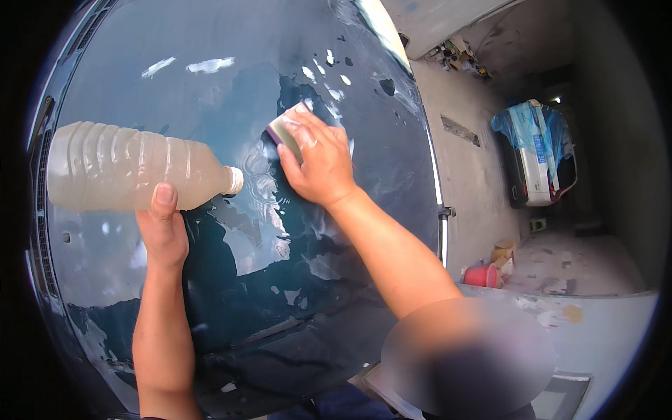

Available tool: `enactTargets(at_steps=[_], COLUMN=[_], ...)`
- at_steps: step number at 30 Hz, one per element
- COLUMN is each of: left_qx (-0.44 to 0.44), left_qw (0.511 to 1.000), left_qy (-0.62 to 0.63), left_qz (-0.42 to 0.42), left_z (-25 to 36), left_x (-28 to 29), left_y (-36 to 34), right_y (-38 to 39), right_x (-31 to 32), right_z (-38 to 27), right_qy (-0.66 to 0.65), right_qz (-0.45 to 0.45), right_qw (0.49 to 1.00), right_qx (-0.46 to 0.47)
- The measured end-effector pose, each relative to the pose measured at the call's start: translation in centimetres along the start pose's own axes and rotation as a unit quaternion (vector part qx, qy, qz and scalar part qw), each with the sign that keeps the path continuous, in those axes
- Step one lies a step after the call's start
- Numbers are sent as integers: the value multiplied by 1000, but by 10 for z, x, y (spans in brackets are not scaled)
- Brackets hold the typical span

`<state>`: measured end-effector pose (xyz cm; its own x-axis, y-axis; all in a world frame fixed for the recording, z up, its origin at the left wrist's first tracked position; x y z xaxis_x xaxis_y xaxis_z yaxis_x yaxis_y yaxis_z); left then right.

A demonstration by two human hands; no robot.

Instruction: The person pours liquid from a plastic bottle onto a car hood and rubs the surface with a sanding block. The person repeatedly wets the surface and sands the same area, occasionally pausing to feel the surface with a hand.

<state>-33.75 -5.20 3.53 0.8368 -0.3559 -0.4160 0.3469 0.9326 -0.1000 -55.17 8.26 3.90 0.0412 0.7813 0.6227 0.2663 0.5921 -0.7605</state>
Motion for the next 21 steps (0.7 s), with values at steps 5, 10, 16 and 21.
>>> enactTargets(at_steps=[5,10,16,21], left_qx=[14,2,2,-11], left_qw=[999,1000,999,999], left_qy=[15,2,-2,-29], left_qz=[-41,-4,-44,-23], left_z=[-4,-2,-6,1], left_x=[-9,3,-11,8], left_y=[0,0,-2,-3], right_y=[-18,19,-20,16], right_x=[-8,20,-6,7], right_z=[49,-38,53,-28], right_qy=[44,-37,32,-6], right_qz=[7,-52,0,-23], right_qw=[996,998,998,999], right_qx=[-75,-8,-62,-26])
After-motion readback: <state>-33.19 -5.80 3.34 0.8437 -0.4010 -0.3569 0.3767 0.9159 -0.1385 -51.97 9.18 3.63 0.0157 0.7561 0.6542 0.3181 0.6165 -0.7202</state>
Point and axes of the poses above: each hand's wrist, its own y-axis away from the middle knuckle, its own x-axis out of the back of the hand, z = x × y, the point moved 2 cm from there along -y, towards the middle knuckle, and after that the axes turned 14 degrees about z, right-handed, at the moved point
